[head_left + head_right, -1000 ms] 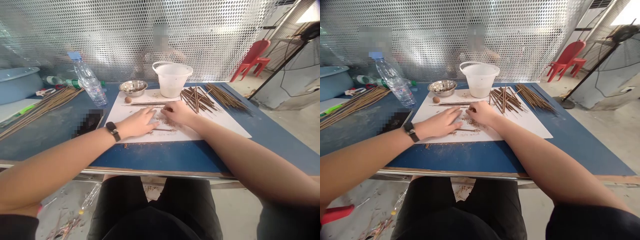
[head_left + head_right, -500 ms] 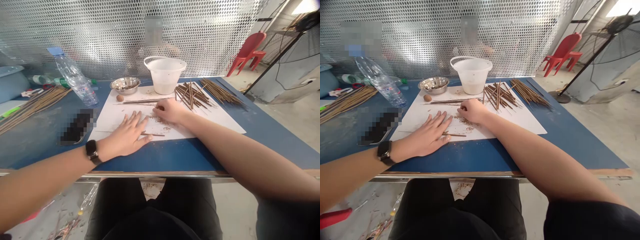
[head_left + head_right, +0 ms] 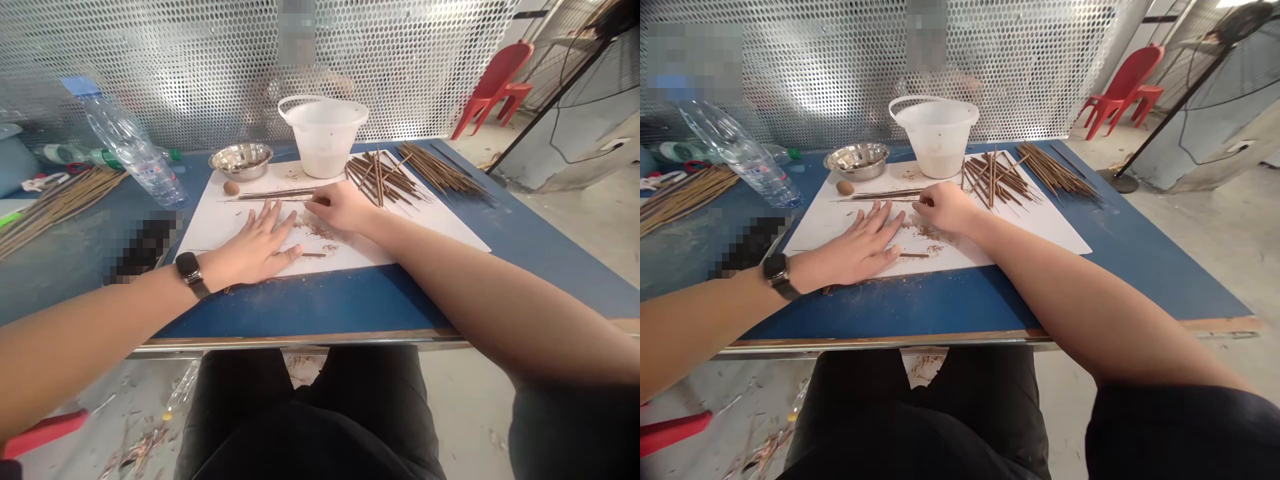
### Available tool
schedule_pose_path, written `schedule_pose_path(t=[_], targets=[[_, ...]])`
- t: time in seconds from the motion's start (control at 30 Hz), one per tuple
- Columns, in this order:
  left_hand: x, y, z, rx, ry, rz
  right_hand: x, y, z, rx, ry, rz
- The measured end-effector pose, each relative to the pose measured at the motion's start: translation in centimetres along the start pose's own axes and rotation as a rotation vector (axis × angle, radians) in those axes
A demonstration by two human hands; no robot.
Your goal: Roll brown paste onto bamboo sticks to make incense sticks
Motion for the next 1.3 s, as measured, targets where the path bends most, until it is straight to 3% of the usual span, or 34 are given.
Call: schedule_pose_path(t=[0.13, 0.37, 0.47, 0.6, 0.77, 0.87, 0.93, 1.03, 1.2, 1.3], targets=[[-0.2, -0.7, -0.7, 0.011, -0.010, -0.005, -0.3, 0.1, 0.3, -0.004, -0.004, 0.012], [1.8, 5.0, 0.9, 0.034, -0.024, -0.121, -0.1, 0.4, -0.6, -0.033, -0.001, -0.051], [2.3, 6.0, 0.2, 0.024, -0.008, -0.094, 0.2, 0.4, -0.8, -0.055, 0.009, -0.064], [1.5, 4.3, -2.2, 0.064, 0.006, 0.000, 0.2, 0.4, -0.8, -0.070, -0.002, -0.058], [0.1, -0.3, -3.8, 0.011, -0.016, 0.078, 0.0, 0.5, -0.8, -0.053, 0.003, -0.072], [-0.6, -2.6, -4.3, -0.029, -0.001, 0.028, -0.1, 0.5, -0.6, -0.034, -0.008, -0.057], [-1.0, -3.0, -4.6, -0.023, 0.018, -0.015, -0.1, 0.4, -0.3, -0.029, -0.017, -0.037], [-1.0, -1.3, -4.9, 0.027, 0.032, -0.046, -0.1, 0.4, 0.1, -0.032, -0.026, -0.017], [0.2, 4.6, -3.9, 0.108, -0.020, -0.079, 0.3, 0.7, -0.4, -0.031, -0.062, -0.034], [1.0, 7.8, -3.0, 0.085, 0.004, -0.112, 1.0, 0.9, -1.2, -0.064, -0.093, -0.111]])
Point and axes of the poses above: each hand's wrist, its own y-axis towards the middle knuckle, its own x-axis out of the back of the hand, z = x × y, the point moved 1 cm from there along y, towards the middle knuckle, and after that the axes turned 3 degrees about z, right-handed, at the moved point
